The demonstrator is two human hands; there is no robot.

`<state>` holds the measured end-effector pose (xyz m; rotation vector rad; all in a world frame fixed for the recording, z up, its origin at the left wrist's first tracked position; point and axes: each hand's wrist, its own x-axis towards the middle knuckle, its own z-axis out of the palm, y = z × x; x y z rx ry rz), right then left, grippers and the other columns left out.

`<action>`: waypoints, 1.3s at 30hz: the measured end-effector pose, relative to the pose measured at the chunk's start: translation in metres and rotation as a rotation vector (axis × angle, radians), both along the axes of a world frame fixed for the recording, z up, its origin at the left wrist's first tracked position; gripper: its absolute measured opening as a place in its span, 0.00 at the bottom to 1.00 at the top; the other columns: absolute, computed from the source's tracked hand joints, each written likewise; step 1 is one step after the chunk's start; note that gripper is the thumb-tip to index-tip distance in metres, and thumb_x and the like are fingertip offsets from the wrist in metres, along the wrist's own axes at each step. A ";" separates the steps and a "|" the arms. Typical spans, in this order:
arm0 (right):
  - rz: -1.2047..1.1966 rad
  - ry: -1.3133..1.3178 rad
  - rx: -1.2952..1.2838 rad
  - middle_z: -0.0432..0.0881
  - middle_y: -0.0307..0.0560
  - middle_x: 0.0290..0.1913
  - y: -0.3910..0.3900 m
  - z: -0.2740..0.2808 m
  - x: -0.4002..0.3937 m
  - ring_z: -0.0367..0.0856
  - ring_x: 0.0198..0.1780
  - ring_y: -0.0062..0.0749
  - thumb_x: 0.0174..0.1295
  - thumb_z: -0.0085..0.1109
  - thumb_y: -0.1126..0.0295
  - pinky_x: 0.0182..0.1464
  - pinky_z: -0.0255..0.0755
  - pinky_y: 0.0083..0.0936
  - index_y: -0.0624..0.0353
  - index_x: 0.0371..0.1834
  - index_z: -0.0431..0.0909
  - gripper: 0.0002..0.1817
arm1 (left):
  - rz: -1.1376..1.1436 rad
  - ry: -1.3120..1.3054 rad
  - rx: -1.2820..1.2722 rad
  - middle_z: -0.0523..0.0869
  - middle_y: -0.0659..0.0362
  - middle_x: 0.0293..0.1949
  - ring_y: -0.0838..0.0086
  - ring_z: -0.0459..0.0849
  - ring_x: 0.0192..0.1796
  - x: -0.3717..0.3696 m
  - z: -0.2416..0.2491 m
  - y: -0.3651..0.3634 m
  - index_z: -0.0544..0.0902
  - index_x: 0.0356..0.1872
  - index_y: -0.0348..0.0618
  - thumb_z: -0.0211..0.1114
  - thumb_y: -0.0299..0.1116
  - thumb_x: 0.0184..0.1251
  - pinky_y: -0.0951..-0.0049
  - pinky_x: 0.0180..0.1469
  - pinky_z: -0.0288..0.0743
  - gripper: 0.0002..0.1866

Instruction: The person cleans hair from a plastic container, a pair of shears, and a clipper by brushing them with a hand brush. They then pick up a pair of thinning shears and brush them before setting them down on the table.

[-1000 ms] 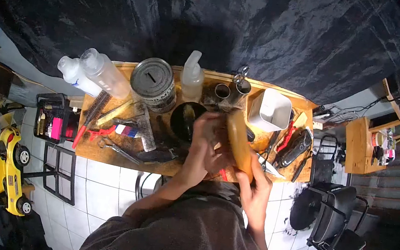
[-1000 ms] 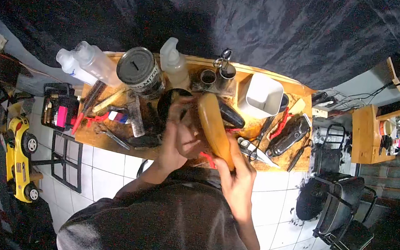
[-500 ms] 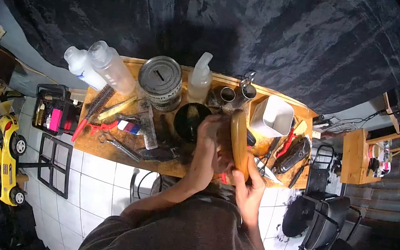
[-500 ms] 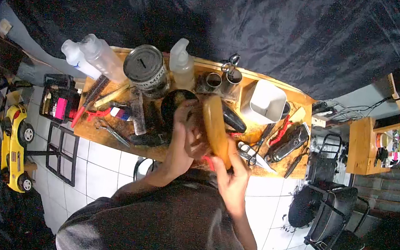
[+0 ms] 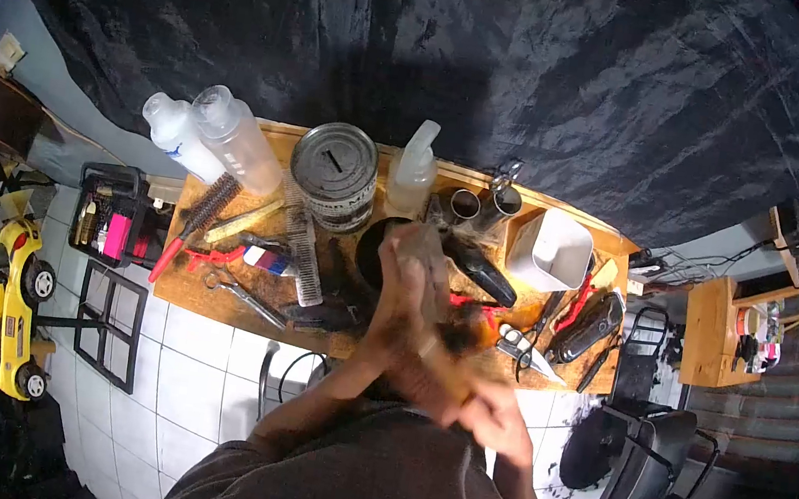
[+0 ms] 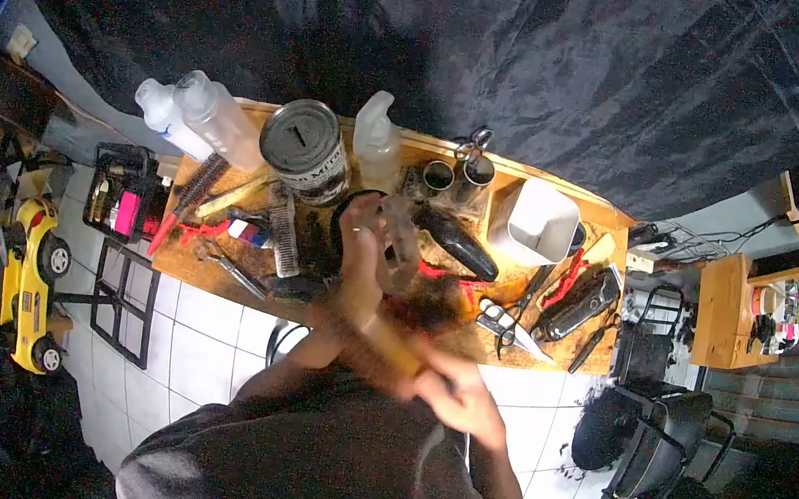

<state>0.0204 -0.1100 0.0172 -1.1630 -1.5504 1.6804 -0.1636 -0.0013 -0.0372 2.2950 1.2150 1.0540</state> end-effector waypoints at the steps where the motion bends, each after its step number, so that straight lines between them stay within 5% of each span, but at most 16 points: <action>1: -0.002 -0.063 0.092 0.82 0.56 0.49 -0.004 0.007 -0.011 0.80 0.50 0.31 0.65 0.53 0.73 0.54 0.71 0.25 0.69 0.62 0.67 0.22 | -0.021 -0.188 -0.090 0.61 0.52 0.59 0.70 0.65 0.60 0.002 0.001 0.002 0.48 0.67 0.40 0.45 0.49 0.74 0.67 0.64 0.57 0.31; 6: -0.074 -0.096 0.206 0.73 0.58 0.62 -0.015 -0.018 -0.012 0.78 0.55 0.41 0.67 0.52 0.70 0.59 0.69 0.29 0.67 0.67 0.61 0.26 | -0.131 -1.124 -0.556 0.62 0.53 0.57 0.70 0.65 0.60 0.008 0.018 -0.003 0.49 0.67 0.40 0.45 0.51 0.73 0.69 0.63 0.58 0.32; 7: -0.136 -0.052 0.266 0.75 0.56 0.56 -0.016 -0.022 -0.010 0.81 0.49 0.38 0.69 0.48 0.70 0.53 0.72 0.26 0.68 0.64 0.63 0.22 | -0.286 -1.247 -0.630 0.62 0.54 0.59 0.70 0.65 0.61 0.003 0.028 -0.008 0.50 0.67 0.42 0.47 0.51 0.73 0.69 0.63 0.59 0.32; 8: -0.394 0.271 -0.081 0.76 0.51 0.42 -0.013 -0.012 -0.014 0.80 0.39 0.29 0.71 0.44 0.68 0.42 0.74 0.23 0.69 0.58 0.67 0.18 | -0.298 -1.244 -0.627 0.62 0.54 0.59 0.70 0.65 0.61 0.003 0.031 -0.009 0.50 0.67 0.42 0.47 0.51 0.73 0.69 0.63 0.59 0.32; 10: -0.588 -0.012 -0.012 0.71 0.45 0.33 0.012 0.015 -0.030 0.73 0.29 0.21 0.71 0.43 0.69 0.32 0.70 0.23 0.68 0.52 0.70 0.14 | -0.229 -1.447 -0.862 0.60 0.57 0.66 0.61 0.58 0.69 0.001 0.035 -0.015 0.54 0.70 0.53 0.58 0.58 0.63 0.55 0.69 0.56 0.40; 15: -0.514 -0.495 0.355 0.75 0.53 0.31 0.024 0.016 -0.038 0.77 0.33 0.37 0.67 0.51 0.67 0.38 0.70 0.26 0.71 0.47 0.74 0.16 | -0.261 -1.249 -0.509 0.62 0.53 0.63 0.68 0.65 0.62 0.013 0.032 -0.013 0.53 0.66 0.45 0.47 0.62 0.68 0.63 0.63 0.59 0.37; 16: -0.437 -0.363 0.538 0.76 0.55 0.34 0.022 0.016 -0.041 0.77 0.33 0.40 0.66 0.52 0.68 0.40 0.71 0.29 0.71 0.52 0.73 0.17 | -0.246 -1.194 -0.424 0.62 0.52 0.62 0.67 0.66 0.61 0.012 0.029 -0.009 0.55 0.64 0.44 0.46 0.61 0.69 0.63 0.63 0.59 0.35; 18: -0.327 -0.250 0.484 0.79 0.53 0.34 0.014 0.018 -0.039 0.78 0.34 0.38 0.67 0.50 0.69 0.42 0.71 0.30 0.66 0.61 0.70 0.21 | -0.228 -1.141 -0.342 0.62 0.50 0.61 0.67 0.66 0.61 0.009 0.020 -0.005 0.57 0.63 0.43 0.45 0.60 0.70 0.63 0.63 0.59 0.33; 21: -0.517 -0.286 0.548 0.80 0.52 0.34 0.017 0.008 -0.037 0.78 0.35 0.34 0.67 0.49 0.71 0.42 0.71 0.29 0.63 0.66 0.65 0.23 | -0.236 -1.046 -0.157 0.63 0.48 0.58 0.64 0.67 0.58 0.005 0.020 -0.001 0.59 0.59 0.42 0.42 0.58 0.72 0.62 0.63 0.58 0.29; 22: -0.586 -0.169 0.258 0.82 0.51 0.38 0.017 0.021 -0.044 0.79 0.36 0.30 0.68 0.48 0.72 0.42 0.72 0.27 0.64 0.69 0.60 0.26 | -0.231 -1.044 -0.156 0.63 0.48 0.58 0.64 0.67 0.58 0.007 0.023 -0.005 0.59 0.59 0.42 0.42 0.58 0.72 0.62 0.63 0.58 0.29; 24: -0.595 -0.246 0.218 0.81 0.54 0.35 0.026 0.031 -0.052 0.78 0.33 0.32 0.66 0.50 0.73 0.40 0.72 0.25 0.66 0.68 0.62 0.26 | -0.256 -1.156 -0.178 0.63 0.47 0.58 0.64 0.67 0.59 0.014 0.026 -0.014 0.59 0.59 0.42 0.42 0.57 0.72 0.62 0.63 0.57 0.29; 26: -0.427 -0.365 0.583 0.80 0.57 0.35 0.026 0.022 -0.057 0.78 0.32 0.34 0.63 0.54 0.74 0.40 0.72 0.26 0.63 0.68 0.63 0.28 | -0.191 -1.083 -0.142 0.65 0.47 0.58 0.63 0.66 0.61 0.013 0.033 -0.014 0.59 0.59 0.42 0.42 0.58 0.72 0.63 0.65 0.56 0.30; 27: -0.436 -0.260 0.372 0.78 0.58 0.32 0.018 0.028 -0.060 0.75 0.30 0.36 0.59 0.58 0.74 0.39 0.72 0.27 0.63 0.65 0.67 0.28 | -0.219 -1.225 -0.335 0.66 0.48 0.58 0.63 0.66 0.62 0.010 0.039 -0.015 0.59 0.59 0.42 0.42 0.58 0.72 0.63 0.65 0.57 0.30; 29: -0.361 -0.300 0.484 0.79 0.58 0.33 0.013 0.021 -0.040 0.75 0.30 0.36 0.59 0.59 0.74 0.39 0.72 0.27 0.63 0.64 0.69 0.27 | -0.292 -1.400 -0.633 0.70 0.51 0.56 0.66 0.69 0.61 0.002 0.043 -0.009 0.59 0.59 0.42 0.43 0.57 0.72 0.66 0.63 0.61 0.29; 33: -0.418 -0.443 0.600 0.79 0.51 0.34 0.024 0.024 -0.028 0.73 0.29 0.34 0.57 0.62 0.73 0.35 0.71 0.24 0.61 0.62 0.72 0.26 | -0.316 -1.336 -0.784 0.70 0.52 0.58 0.66 0.70 0.62 -0.001 0.046 -0.003 0.60 0.61 0.41 0.46 0.52 0.72 0.63 0.66 0.61 0.27; 39: -0.306 -0.445 0.575 0.79 0.52 0.32 0.023 0.029 -0.010 0.76 0.28 0.36 0.56 0.64 0.74 0.38 0.73 0.27 0.59 0.61 0.74 0.26 | -0.466 -1.468 -0.622 0.70 0.50 0.58 0.65 0.71 0.61 -0.005 0.057 0.009 0.61 0.60 0.38 0.49 0.50 0.71 0.63 0.65 0.63 0.28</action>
